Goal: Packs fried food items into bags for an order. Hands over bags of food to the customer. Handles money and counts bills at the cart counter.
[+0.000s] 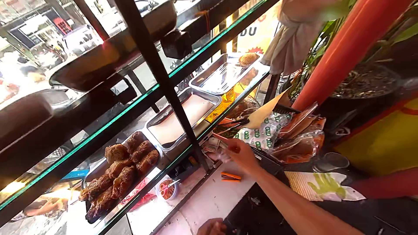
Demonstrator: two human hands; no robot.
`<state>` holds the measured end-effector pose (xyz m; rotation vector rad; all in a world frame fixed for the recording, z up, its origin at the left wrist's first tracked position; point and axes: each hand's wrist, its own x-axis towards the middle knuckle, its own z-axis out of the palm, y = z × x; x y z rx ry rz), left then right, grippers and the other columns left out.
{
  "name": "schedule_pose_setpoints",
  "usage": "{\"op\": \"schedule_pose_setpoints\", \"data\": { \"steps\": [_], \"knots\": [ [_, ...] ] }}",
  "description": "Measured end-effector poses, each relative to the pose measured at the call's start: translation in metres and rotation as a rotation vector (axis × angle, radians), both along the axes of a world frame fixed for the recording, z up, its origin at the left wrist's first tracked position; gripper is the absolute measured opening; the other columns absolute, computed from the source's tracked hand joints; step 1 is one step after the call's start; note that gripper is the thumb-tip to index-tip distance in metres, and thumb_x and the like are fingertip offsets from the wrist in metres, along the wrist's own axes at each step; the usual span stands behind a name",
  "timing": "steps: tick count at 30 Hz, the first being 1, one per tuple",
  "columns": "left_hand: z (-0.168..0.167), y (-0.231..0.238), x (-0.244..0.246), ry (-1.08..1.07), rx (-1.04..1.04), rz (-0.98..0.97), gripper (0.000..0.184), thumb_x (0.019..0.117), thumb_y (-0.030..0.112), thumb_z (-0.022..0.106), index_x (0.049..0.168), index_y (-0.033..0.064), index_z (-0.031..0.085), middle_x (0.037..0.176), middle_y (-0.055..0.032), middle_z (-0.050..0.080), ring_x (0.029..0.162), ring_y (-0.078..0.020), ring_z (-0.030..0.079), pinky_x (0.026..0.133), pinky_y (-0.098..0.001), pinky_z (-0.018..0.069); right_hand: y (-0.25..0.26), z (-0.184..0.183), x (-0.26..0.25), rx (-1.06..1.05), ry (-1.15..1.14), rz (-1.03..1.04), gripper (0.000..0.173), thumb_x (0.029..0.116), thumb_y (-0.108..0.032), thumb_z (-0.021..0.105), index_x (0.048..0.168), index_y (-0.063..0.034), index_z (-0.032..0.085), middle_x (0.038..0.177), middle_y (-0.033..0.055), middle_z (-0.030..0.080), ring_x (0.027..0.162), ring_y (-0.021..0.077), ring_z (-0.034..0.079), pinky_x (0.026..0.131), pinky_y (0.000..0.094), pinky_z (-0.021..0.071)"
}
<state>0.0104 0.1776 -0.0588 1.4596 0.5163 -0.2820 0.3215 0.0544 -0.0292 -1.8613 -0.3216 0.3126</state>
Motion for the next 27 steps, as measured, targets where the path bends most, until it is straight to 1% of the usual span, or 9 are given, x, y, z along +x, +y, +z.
{"op": "schedule_pose_setpoints", "data": {
  "steps": [3,6,10,13,16,19,23,24,27],
  "knots": [
    [0.012,-0.007,0.038,-0.089,-0.303,0.076,0.064,0.1089,0.049,0.030,0.149,0.0034,0.048,0.144,-0.0131,0.059,0.129,-0.0286,0.060,0.104,-0.0504,0.0520,-0.009,0.000,-0.083,0.164,0.072,0.177,0.044,0.0933,-0.029,0.076,0.130,-0.0086,0.063,0.104,0.0077,0.073,0.082,0.0204,0.073,0.073,0.0424,0.0661],
    [0.014,-0.021,0.069,-0.004,-0.622,0.429,0.045,0.1114,0.032,0.033,0.140,0.0003,0.049,0.130,-0.0175,0.065,0.119,-0.0303,0.064,0.101,-0.0506,0.0537,-0.014,-0.020,-0.127,0.125,0.094,0.361,0.035,0.0945,-0.020,0.072,0.127,-0.0100,0.065,0.109,0.0027,0.072,0.092,0.0131,0.071,0.083,0.0345,0.0630],
    [-0.004,-0.024,0.091,0.022,-0.549,0.650,0.043,0.1123,0.030,0.029,0.133,0.0018,0.053,0.116,-0.0160,0.069,0.105,-0.0269,0.068,0.092,-0.0473,0.0565,-0.009,-0.039,-0.094,-0.062,-0.077,0.707,0.042,0.0915,-0.020,0.074,0.131,-0.0102,0.061,0.114,0.0085,0.069,0.104,0.0188,0.068,0.097,0.0397,0.0567],
    [-0.019,-0.028,0.103,-0.095,-0.499,0.827,0.043,0.1125,0.029,0.029,0.130,-0.0005,0.054,0.112,-0.0158,0.070,0.102,-0.0255,0.069,0.091,-0.0453,0.0578,0.006,-0.025,-0.045,-0.206,-0.166,0.962,0.038,0.0961,-0.029,0.070,0.127,-0.0082,0.062,0.107,0.0128,0.069,0.098,0.0274,0.068,0.092,0.0490,0.0559],
    [-0.021,-0.018,0.120,-0.222,-0.406,0.934,0.043,0.1121,0.021,0.027,0.129,-0.0073,0.054,0.121,-0.0237,0.069,0.112,-0.0325,0.069,0.098,-0.0479,0.0566,0.030,-0.016,0.025,-0.364,-0.314,0.758,0.034,0.1006,-0.030,0.062,0.128,-0.0101,0.066,0.120,0.0149,0.067,0.104,0.0309,0.068,0.092,0.0531,0.0565],
    [-0.013,-0.016,0.130,-0.176,-0.300,0.959,0.034,0.1106,0.012,0.038,0.126,-0.0108,0.057,0.116,-0.0260,0.071,0.107,-0.0341,0.071,0.095,-0.0472,0.0586,0.056,-0.039,0.069,-0.532,-0.452,0.602,0.037,0.0946,-0.024,0.070,0.131,-0.0160,0.068,0.132,0.0156,0.062,0.118,0.0344,0.063,0.097,0.0552,0.0549],
    [-0.006,-0.019,0.143,-0.091,-0.202,0.834,0.032,0.1102,0.013,0.043,0.124,-0.0106,0.059,0.115,-0.0247,0.072,0.107,-0.0334,0.072,0.094,-0.0462,0.0594,0.064,-0.048,0.078,-0.368,-0.663,0.531,0.013,0.0968,-0.016,0.067,0.104,-0.0129,0.078,0.112,0.0094,0.070,0.107,0.0280,0.068,0.090,0.0482,0.0591],
    [-0.002,-0.021,0.150,-0.071,-0.219,0.802,0.035,0.1114,0.016,0.040,0.126,-0.0097,0.058,0.117,-0.0243,0.072,0.107,-0.0333,0.072,0.094,-0.0465,0.0593,0.060,-0.049,0.079,-0.349,-0.674,0.543,0.013,0.0952,-0.014,0.068,0.104,-0.0137,0.078,0.111,0.0084,0.071,0.107,0.0280,0.068,0.091,0.0485,0.0586],
    [0.010,-0.025,0.177,0.005,-0.249,0.732,0.044,0.1134,0.028,0.034,0.134,-0.0050,0.054,0.119,-0.0212,0.070,0.108,-0.0298,0.071,0.092,-0.0458,0.0597,0.033,-0.045,0.078,-0.357,-0.486,0.629,0.024,0.0967,-0.019,0.065,0.118,-0.0141,0.075,0.130,0.0088,0.067,0.128,0.0297,0.058,0.111,0.0535,0.0454]
  ]
}}
